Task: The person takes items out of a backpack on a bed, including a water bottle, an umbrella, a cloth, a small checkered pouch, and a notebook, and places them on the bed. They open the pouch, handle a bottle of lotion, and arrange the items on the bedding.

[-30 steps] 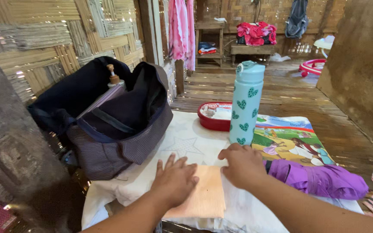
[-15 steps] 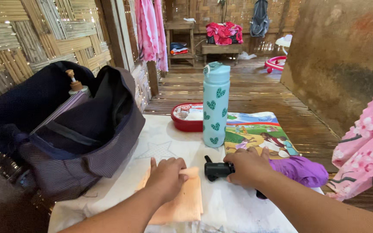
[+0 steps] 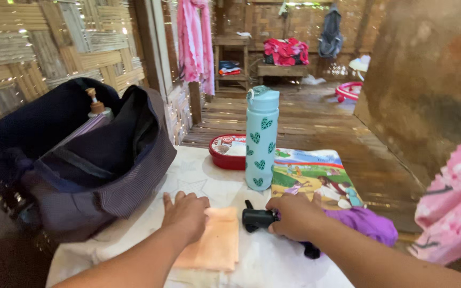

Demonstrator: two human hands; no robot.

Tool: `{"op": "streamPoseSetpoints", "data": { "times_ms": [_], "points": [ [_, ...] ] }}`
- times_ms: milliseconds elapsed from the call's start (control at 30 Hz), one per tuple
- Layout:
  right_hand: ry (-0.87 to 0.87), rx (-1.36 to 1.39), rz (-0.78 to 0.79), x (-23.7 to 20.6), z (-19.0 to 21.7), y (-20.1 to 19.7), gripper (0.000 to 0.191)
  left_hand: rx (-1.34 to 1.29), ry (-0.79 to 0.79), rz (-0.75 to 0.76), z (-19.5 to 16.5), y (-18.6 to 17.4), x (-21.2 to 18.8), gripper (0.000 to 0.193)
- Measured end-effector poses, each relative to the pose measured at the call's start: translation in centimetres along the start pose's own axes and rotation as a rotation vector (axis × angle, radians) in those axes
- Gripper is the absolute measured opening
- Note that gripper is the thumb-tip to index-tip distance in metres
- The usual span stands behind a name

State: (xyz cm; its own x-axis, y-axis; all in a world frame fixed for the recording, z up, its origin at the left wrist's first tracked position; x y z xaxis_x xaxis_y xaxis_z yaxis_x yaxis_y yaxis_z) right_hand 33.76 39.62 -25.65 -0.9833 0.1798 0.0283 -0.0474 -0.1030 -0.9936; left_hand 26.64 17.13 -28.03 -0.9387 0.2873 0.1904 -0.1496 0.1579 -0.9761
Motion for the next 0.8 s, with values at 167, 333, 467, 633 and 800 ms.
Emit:
{"op": "streamPoseSetpoints", "data": {
  "times_ms": [167, 333, 467, 633, 800],
  "points": [
    [-0.060, 0.075, -0.007, 0.9, -1.9, -0.3, 0.062, -0.055, -0.106, -0.149, -1.3, -1.6, 0.0, 0.028],
    [0.007, 0.188, -0.159, 3.4, -2.5, -0.4, 0.064, -0.022, -0.099, -0.185, -1.1, -2.5, 2.7, 0.029],
    [0.029, 0.246, -0.247, 5.2, -3.6, -0.4, 0.065, -0.008, -0.061, -0.179, -0.5, -1.6, 6.1, 0.035],
    [0.108, 0.246, -0.298, 6.8, -4.8, -0.1, 0.059, -0.034, 0.009, -0.147, -0.1, 0.3, 11.1, 0.036],
    [0.186, 0.232, -0.318, 8.0, -5.6, 0.3, 0.063, -0.084, 0.062, -0.169, -0.4, 1.8, 15.1, 0.029]
  ]
}}
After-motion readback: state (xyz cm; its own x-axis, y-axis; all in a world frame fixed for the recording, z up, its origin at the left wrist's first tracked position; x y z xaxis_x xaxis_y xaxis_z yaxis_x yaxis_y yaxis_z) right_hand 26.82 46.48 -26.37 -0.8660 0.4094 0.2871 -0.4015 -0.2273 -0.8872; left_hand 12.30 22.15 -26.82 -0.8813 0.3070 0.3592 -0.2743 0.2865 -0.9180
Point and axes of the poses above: each hand's wrist, its own x-axis towards the middle knuckle, its own y-axis out of the palm, z = x × y, the point moved 4 cm from there along x, towards the middle knuckle, and after that the axes turned 14 degrees about -z, right-handed, at the moved point
